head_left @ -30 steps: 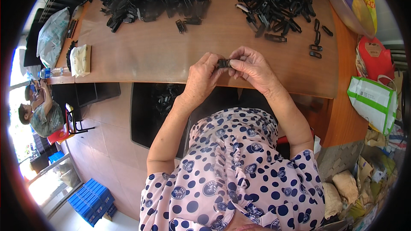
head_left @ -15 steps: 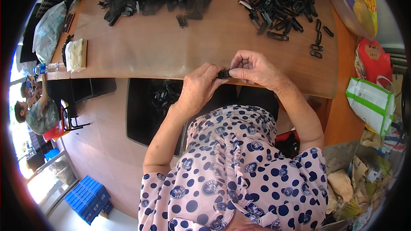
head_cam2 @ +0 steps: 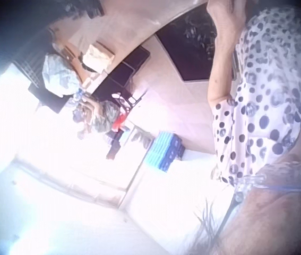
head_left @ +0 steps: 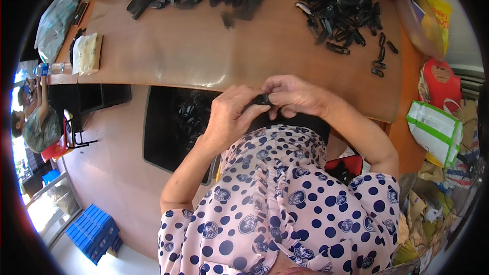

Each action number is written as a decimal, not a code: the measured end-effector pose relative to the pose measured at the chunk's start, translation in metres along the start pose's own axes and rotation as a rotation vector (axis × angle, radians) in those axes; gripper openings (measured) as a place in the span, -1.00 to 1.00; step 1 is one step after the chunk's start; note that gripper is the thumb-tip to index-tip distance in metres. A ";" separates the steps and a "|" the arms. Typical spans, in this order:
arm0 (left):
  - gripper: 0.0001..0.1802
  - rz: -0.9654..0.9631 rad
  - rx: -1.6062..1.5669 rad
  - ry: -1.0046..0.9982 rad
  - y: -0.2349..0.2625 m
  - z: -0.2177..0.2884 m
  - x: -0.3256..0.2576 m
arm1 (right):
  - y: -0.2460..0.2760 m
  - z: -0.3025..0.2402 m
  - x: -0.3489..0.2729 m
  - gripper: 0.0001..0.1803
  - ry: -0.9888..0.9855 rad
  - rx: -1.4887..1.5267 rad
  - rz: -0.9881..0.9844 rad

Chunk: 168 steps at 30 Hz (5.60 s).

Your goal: The person assembles plastic components by hand, picking pieces from piles on the table, fitting them together, and dropping the assembled parts into a container below.

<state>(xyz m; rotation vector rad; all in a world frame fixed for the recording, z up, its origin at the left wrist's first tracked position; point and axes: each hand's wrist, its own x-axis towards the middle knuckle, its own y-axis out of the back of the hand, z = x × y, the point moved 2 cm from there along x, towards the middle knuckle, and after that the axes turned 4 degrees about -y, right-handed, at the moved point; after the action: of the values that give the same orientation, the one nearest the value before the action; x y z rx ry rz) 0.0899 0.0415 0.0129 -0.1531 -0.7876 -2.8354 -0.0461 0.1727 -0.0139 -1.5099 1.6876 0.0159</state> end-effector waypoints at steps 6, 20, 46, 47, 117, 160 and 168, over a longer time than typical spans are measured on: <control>-0.63 0.256 -0.493 0.158 0.006 -0.023 -0.021 | -0.037 0.000 0.019 -0.28 0.115 0.142 -0.358; -0.46 0.467 -0.458 0.268 0.003 -0.036 -0.067 | -0.071 0.024 0.058 -0.65 0.222 -0.072 -0.269; -0.70 0.044 0.747 -0.049 0.062 -0.092 0.107 | 0.115 -0.048 -0.082 -0.51 0.677 -1.135 1.151; -0.71 0.113 0.627 -0.045 0.059 -0.088 0.104 | 0.123 -0.046 -0.083 -0.52 0.581 -0.917 1.142; -0.71 0.061 0.115 -0.148 -0.040 0.012 0.073 | 0.047 -0.012 -0.054 -0.85 0.468 0.137 0.288; -0.77 0.155 0.719 -0.147 0.024 -0.085 0.141 | 0.065 -0.009 -0.065 -0.68 0.324 -1.563 1.095; -0.80 -0.024 0.848 0.074 0.023 -0.075 0.130 | 0.083 0.001 -0.065 -0.70 0.509 -0.126 0.639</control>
<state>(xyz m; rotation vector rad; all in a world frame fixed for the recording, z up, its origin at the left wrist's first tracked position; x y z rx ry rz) -0.0360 -0.0377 -0.0203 0.0902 -1.8632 -2.2527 -0.1191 0.2483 -0.0184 -1.0461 2.5671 0.0835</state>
